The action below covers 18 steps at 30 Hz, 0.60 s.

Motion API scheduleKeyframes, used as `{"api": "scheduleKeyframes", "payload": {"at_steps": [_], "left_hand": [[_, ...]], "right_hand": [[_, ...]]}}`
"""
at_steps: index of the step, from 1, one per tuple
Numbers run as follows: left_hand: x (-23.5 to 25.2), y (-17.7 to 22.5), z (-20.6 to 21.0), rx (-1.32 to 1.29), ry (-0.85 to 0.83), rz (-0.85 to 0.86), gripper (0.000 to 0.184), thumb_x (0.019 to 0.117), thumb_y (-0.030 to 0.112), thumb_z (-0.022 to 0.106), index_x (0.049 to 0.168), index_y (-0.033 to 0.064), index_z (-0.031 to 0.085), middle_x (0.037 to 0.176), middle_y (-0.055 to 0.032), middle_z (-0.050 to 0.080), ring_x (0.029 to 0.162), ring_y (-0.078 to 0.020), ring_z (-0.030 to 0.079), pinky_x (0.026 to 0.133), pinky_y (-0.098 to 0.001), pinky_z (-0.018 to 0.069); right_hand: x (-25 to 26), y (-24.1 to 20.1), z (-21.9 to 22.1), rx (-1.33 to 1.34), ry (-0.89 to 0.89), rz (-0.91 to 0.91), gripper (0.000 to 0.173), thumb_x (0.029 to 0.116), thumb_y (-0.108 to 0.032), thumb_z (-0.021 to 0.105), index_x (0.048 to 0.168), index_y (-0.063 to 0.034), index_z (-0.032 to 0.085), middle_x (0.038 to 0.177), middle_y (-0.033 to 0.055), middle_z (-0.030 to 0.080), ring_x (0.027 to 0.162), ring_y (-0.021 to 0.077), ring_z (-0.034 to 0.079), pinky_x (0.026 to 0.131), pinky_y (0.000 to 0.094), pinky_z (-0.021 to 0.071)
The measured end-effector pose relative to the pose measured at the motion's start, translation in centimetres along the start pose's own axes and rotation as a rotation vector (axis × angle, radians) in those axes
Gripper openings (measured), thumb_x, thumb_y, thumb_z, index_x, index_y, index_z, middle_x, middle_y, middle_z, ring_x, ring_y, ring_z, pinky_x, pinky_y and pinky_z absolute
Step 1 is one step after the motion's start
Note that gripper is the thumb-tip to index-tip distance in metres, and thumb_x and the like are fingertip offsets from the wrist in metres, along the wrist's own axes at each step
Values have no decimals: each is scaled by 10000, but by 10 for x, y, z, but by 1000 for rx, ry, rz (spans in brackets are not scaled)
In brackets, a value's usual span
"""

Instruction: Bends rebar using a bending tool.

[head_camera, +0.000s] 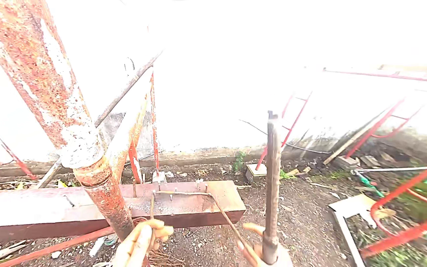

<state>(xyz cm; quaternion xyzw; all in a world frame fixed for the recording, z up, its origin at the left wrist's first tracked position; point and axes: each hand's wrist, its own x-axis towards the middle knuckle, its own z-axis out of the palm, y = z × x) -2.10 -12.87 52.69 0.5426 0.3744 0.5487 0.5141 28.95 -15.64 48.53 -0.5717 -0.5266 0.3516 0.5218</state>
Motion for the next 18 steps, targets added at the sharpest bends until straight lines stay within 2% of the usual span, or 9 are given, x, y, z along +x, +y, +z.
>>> {"api": "scheduleKeyframes", "payload": {"at_steps": [3,5,7,8,10,13,15,16,18], "left_hand": [[24,15,14,139,27,158,455,1114,253,304,1343,-37,569,1156,-125,742,1038,-237,696,859,-387,564],[47,22,21,221,67,242,435,1088,302,422,1352,-3,585,1168,-101,745,1048,-251,713,883,-400,593],[70,28,28,326,173,256,376,1028,327,562,1292,77,660,1084,-44,770,960,-219,736,819,-374,616],[80,31,28,389,216,257,347,1018,325,585,1268,106,682,1034,-14,781,906,-192,745,785,-361,624],[95,34,28,498,279,265,278,1037,300,557,1206,150,719,916,39,785,776,-134,744,698,-325,624],[107,36,26,621,339,296,306,1062,325,491,1204,193,728,826,92,759,653,-70,683,593,-281,570],[115,34,29,676,405,330,311,1056,335,503,1203,197,740,729,91,703,559,-58,612,524,-285,523],[119,33,31,725,443,342,304,1053,336,518,1199,196,744,710,76,679,544,-65,593,523,-306,518],[128,32,34,830,500,369,308,1050,345,552,1221,175,745,806,4,711,623,-126,632,616,-415,548]], "right_hand": [[32,-29,-1,32,80,-48,622,803,-324,876,1325,-65,659,564,-64,517,432,59,420,424,265,407],[57,-40,0,15,122,-134,532,813,-419,841,1222,-97,734,551,-67,553,396,53,419,377,254,390],[80,-51,2,-39,164,-218,381,871,-406,766,1130,-126,773,579,-77,605,409,37,442,388,245,394],[90,-56,3,-65,176,-241,333,885,-385,749,1108,-140,780,607,-75,629,433,38,470,415,246,413],[109,-66,3,-82,180,-262,280,887,-351,750,1088,-158,777,583,-70,604,442,50,487,434,255,431],[129,-75,4,-76,121,-255,273,880,-339,760,1104,-184,785,523,-55,532,408,77,444,413,286,407],[139,-78,6,-48,78,-257,265,866,-319,765,1085,-171,788,494,-60,496,383,66,414,392,276,389],[142,-78,7,-36,60,-245,255,863,-305,771,1073,-162,788,496,-60,501,382,63,409,393,271,386],[147,-79,9,-29,51,-229,221,871,-292,782,1037,-147,792,503,-47,518,380,73,412,392,275,388]]}}
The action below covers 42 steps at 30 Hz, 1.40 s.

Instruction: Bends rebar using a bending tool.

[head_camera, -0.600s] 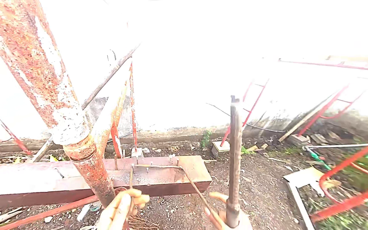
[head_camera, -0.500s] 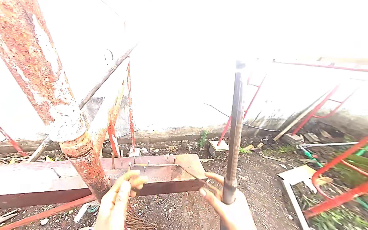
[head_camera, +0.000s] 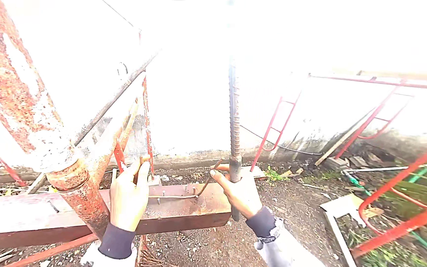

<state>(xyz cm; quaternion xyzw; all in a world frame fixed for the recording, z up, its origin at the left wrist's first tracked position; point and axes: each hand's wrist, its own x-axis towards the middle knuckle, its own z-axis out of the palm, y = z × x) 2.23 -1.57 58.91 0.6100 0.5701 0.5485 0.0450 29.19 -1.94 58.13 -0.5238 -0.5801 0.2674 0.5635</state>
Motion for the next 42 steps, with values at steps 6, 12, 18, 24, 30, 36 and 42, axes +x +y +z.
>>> {"api": "scheduleKeyframes", "payload": {"at_steps": [6,12,18,24,30,36,42], "left_hand": [[5,-16,29,86,14,26,444,1043,418,515,1349,133,664,1205,-119,590,1052,-299,588,856,-547,504],[5,-27,56,8,-150,96,345,1079,364,438,1193,175,703,826,54,676,669,-88,631,628,-348,561],[41,31,67,60,-400,344,332,1072,337,520,1322,203,692,1081,9,730,895,-120,693,818,-406,588],[60,71,87,254,-516,522,328,1070,426,505,1334,336,676,1006,28,733,869,-150,704,742,-431,584],[57,91,101,249,-513,736,294,1060,384,536,1254,283,733,982,49,743,798,-123,695,664,-384,569],[53,98,114,315,-557,806,278,1058,389,533,1197,304,759,967,53,736,811,-125,683,664,-368,545],[54,96,119,249,-544,810,265,1048,406,548,1149,311,773,924,78,714,789,-91,661,653,-338,537]], "right_hand": [[22,7,-10,-101,1,-18,209,906,-313,776,1032,-147,783,581,-51,597,457,76,493,461,292,436],[27,45,-43,-46,15,-6,247,875,-389,765,978,-165,778,554,-72,568,421,51,449,419,262,394],[6,92,-73,92,88,148,318,849,-372,790,1025,-108,768,670,-34,664,417,61,439,391,250,369],[-19,138,-68,337,206,376,337,896,-271,798,1165,-82,728,569,-2,511,367,79,326,341,261,315],[-32,150,-64,496,252,484,286,955,-224,726,1204,-88,699,490,-27,374,345,73,291,320,258,298],[-43,154,-65,436,277,491,225,932,-201,760,1103,-61,720,460,-1,388,338,91,309,329,275,307],[-57,159,-62,301,211,486,229,918,-225,784,1081,-66,760,509,3,471,357,79,328,344,268,323]]}}
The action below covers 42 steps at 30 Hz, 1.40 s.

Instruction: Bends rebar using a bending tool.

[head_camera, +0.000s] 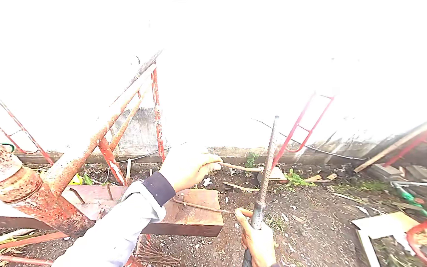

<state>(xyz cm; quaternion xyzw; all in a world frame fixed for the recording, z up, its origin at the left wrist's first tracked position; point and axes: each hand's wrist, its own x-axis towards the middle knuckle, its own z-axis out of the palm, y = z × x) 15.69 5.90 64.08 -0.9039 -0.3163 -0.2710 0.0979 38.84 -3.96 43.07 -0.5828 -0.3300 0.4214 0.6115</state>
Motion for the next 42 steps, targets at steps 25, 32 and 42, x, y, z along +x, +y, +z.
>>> {"api": "scheduleKeyframes", "payload": {"at_steps": [25,32,42], "left_hand": [[3,-3,4,-135,-12,192,326,1000,510,573,988,284,808,708,108,667,624,-41,597,560,-299,482],[2,-5,5,-173,-14,202,318,998,496,574,954,287,810,679,118,663,595,-35,583,538,-306,468],[1,-1,8,-200,24,144,343,976,554,597,902,291,804,635,113,629,567,-35,564,518,-303,448]], "right_hand": [[-62,2,-1,-73,-29,60,176,947,-231,752,975,-62,713,516,-30,487,382,67,375,381,269,369],[-67,-4,-4,-118,-43,35,195,972,-247,720,1016,-57,735,539,-38,512,390,56,377,383,264,367],[51,-35,-149,-1006,-10,-211,397,902,-373,679,738,-12,656,646,116,610,604,246,591,604,521,467]]}}
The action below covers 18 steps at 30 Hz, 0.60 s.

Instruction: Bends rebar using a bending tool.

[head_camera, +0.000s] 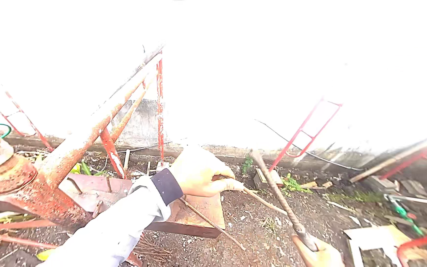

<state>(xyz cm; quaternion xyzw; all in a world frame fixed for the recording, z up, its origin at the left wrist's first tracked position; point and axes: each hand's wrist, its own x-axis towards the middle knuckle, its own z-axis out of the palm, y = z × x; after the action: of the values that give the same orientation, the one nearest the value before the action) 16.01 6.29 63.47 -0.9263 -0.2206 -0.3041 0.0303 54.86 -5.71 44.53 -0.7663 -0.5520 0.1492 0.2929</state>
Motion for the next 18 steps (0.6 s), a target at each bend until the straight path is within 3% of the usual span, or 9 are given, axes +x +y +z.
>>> {"api": "scheduleKeyframes", "payload": {"at_steps": [2,5,9,12,14,18], "left_hand": [[0,1,0,-12,7,-17,326,972,553,607,896,302,801,641,126,640,570,-19,571,516,-295,451],[0,1,0,-25,5,-36,328,973,539,612,888,286,803,656,119,662,579,-22,580,525,-300,446],[1,5,-3,-34,-32,-81,339,961,546,627,875,267,799,631,105,637,567,-36,562,525,-310,423],[1,5,-3,-44,-47,-100,367,949,578,626,885,267,809,641,104,655,584,-32,580,548,-314,442],[2,6,-4,-62,-71,-119,387,945,596,623,889,263,811,653,100,667,603,-39,594,578,-331,453],[4,8,-7,-106,-110,-160,390,932,587,647,864,238,806,649,94,671,599,-36,601,583,-333,463]], "right_hand": [[35,27,-18,-263,-126,-37,481,907,-489,663,871,-14,724,825,217,712,803,391,695,737,657,500],[75,31,-27,-489,-280,-176,541,905,-566,631,930,-33,721,889,238,723,877,440,704,757,686,503],[128,7,-14,-596,-322,-447,484,835,-530,685,808,-47,669,803,204,708,800,424,706,679,665,500],[178,-3,10,-566,-183,-699,411,739,-479,733,691,-80,647,688,146,681,684,371,701,585,615,498],[215,-11,23,-529,-69,-889,393,689,-481,700,608,-108,603,599,89,633,592,308,674,511,555,478],[280,-38,48,-536,-61,-1117,431,688,-543,634,581,-134,550,591,47,602,592,259,655,552,517,496]]}}
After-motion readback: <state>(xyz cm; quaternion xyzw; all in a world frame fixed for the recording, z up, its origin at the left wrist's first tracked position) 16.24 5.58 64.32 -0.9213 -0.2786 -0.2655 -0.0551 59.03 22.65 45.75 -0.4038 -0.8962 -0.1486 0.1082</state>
